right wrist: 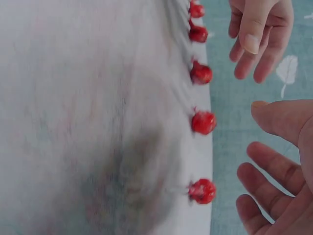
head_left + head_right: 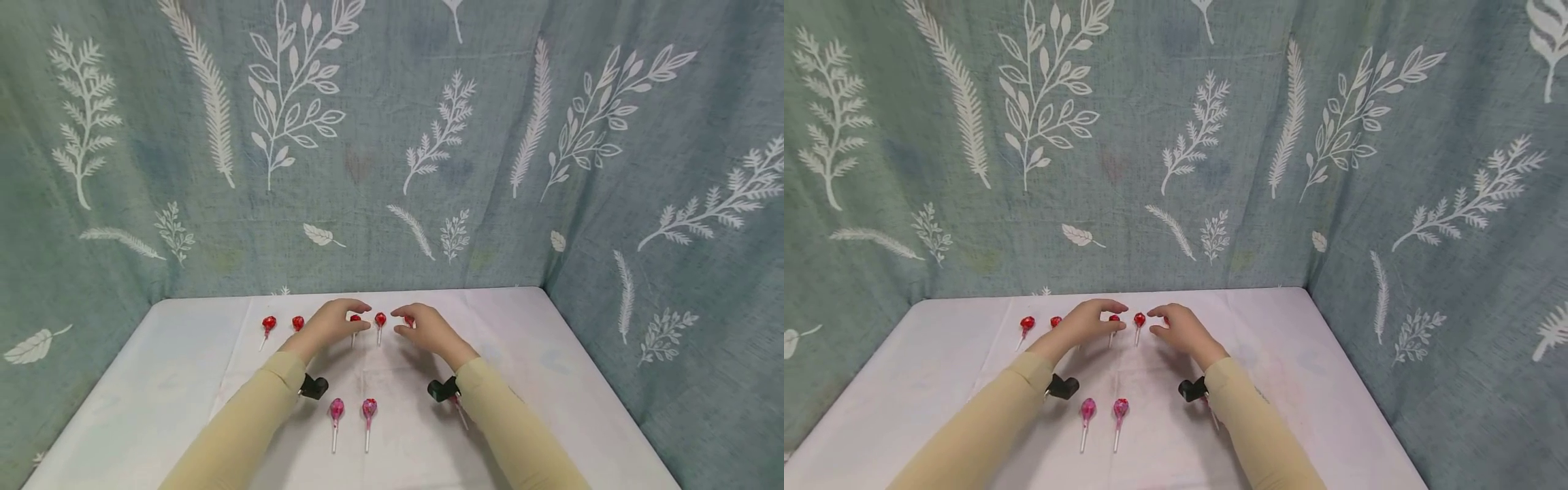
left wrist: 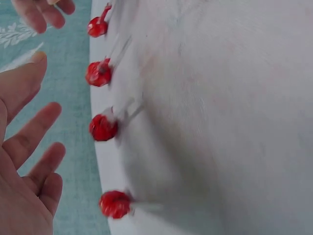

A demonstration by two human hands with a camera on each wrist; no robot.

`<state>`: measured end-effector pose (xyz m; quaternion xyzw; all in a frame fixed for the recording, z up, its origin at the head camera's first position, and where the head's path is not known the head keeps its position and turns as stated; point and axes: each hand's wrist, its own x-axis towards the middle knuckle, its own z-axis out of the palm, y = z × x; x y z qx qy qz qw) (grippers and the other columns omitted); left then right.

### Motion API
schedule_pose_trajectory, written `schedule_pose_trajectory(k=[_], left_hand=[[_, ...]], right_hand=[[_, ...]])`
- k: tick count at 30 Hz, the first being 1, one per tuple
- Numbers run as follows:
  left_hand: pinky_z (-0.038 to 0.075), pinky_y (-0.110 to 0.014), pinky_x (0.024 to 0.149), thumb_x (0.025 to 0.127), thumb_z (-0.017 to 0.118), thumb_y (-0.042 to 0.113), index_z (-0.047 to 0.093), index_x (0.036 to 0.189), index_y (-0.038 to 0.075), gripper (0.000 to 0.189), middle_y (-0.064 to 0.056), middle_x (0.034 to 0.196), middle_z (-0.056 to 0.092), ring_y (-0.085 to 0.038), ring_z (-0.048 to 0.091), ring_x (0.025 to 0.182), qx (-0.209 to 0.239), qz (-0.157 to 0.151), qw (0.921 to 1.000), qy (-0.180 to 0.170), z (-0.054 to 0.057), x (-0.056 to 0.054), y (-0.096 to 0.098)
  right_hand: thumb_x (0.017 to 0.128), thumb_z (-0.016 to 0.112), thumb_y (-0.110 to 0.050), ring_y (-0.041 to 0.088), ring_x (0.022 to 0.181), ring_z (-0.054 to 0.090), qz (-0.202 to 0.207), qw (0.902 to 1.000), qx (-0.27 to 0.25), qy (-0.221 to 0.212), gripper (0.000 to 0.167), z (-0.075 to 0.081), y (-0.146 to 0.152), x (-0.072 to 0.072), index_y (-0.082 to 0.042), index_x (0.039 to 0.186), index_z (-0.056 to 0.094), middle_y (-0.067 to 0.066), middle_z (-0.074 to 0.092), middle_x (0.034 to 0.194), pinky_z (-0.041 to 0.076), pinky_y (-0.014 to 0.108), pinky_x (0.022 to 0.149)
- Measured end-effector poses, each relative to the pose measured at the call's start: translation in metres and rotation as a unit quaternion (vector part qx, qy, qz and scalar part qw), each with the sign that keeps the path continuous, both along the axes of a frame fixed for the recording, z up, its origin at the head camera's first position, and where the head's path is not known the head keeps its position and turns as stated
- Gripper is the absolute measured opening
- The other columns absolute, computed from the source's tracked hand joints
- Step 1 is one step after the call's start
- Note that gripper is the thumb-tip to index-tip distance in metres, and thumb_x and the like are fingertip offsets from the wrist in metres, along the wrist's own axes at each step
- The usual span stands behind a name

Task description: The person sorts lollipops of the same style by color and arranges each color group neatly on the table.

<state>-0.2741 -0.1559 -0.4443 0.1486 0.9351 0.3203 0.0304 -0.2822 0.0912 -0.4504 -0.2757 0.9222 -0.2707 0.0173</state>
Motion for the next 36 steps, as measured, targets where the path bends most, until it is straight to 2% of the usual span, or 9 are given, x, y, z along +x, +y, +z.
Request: schedule_pose_trajectory(k=[5,8,12,15,21,24,29,36], left_hand=[[0.042,-0.052,0.101,0.089,0.075,0.039,0.067,0.127,0.023,0.042,-0.001,0.126,0.064,-0.025,0.054,0.124,0.004,0.0,1.0,0.006,0.006,0.014,-0.014],[0.043,-0.054,0.099,0.088,0.075,0.041,0.067,0.128,0.024,0.043,0.001,0.127,0.064,-0.029,0.054,0.123,0.008,-0.005,1.0,0.001,0.004,0.023,-0.025],[0.043,-0.053,0.099,0.088,0.074,0.042,0.067,0.129,0.023,0.046,0.003,0.128,0.064,-0.03,0.053,0.125,0.015,-0.02,0.9997,0.005,0.006,0.038,-0.04],[0.042,-0.054,0.101,0.087,0.074,0.045,0.067,0.129,0.024,0.047,0.002,0.128,0.064,-0.028,0.052,0.127,0.026,-0.025,0.9992,0.017,0.012,0.05,-0.052],[0.042,-0.055,0.099,0.086,0.072,0.054,0.067,0.125,0.033,0.045,0.003,0.128,0.064,-0.026,0.052,0.126,0.033,-0.01,0.9989,0.031,0.019,0.069,-0.077],[0.041,-0.056,0.1,0.085,0.07,0.057,0.067,0.126,0.033,0.047,0.001,0.133,0.061,-0.028,0.049,0.129,0.033,-0.001,0.9991,0.025,0.017,0.079,-0.091],[0.037,-0.059,0.102,0.083,0.07,0.061,0.068,0.125,0.032,0.051,0.0,0.132,0.062,-0.033,0.047,0.13,0.033,0.031,0.9989,0.016,0.013,0.096,-0.117],[0.035,-0.061,0.103,0.086,0.07,0.055,0.068,0.126,0.024,0.051,-0.002,0.13,0.063,-0.034,0.048,0.13,0.045,0.044,0.998,0.009,0.0,0.121,-0.155]], right_hand=[[0.095,0.069,-0.027,0.023,0.107,0.06,0.004,0.9998,-0.02,0.005,0.035,0.003,-0.004,0.013,-0.016,0.128,0.067,0.0,0.065,0.121,0.049,0.038,0.09],[0.096,0.068,-0.029,0.021,0.113,0.059,0.006,0.9996,-0.027,-0.005,0.034,0.004,-0.008,0.022,-0.02,0.128,0.067,0.0,0.064,0.125,0.049,0.04,0.094],[0.096,0.068,-0.029,0.019,0.114,0.058,0.02,0.999,-0.037,-0.012,0.033,0.005,-0.014,0.035,-0.023,0.128,0.067,-0.004,0.063,0.127,0.048,0.04,0.095],[0.096,0.068,-0.029,0.017,0.113,0.058,0.033,0.9984,-0.047,-0.002,0.033,0.007,-0.019,0.044,-0.023,0.128,0.067,-0.009,0.063,0.125,0.048,0.037,0.095],[0.095,0.068,-0.031,0.012,0.111,0.058,0.064,0.9964,-0.053,0.018,0.034,0.01,-0.027,0.063,-0.021,0.128,0.067,-0.009,0.064,0.123,0.048,0.032,0.095],[0.095,0.069,-0.03,0.011,0.112,0.058,0.077,0.9956,-0.051,0.012,0.033,0.007,-0.032,0.072,-0.023,0.128,0.067,-0.006,0.064,0.125,0.047,0.031,0.095],[0.095,0.069,-0.032,0.01,0.112,0.058,0.085,0.9949,-0.054,0.009,0.033,0.001,-0.039,0.084,-0.024,0.127,0.067,-0.008,0.065,0.123,0.047,0.03,0.096],[0.095,0.069,-0.032,0.008,0.114,0.057,0.107,0.9927,-0.055,-0.007,0.034,-0.008,-0.053,0.098,-0.02,0.127,0.068,-0.014,0.063,0.122,0.046,0.029,0.097]])
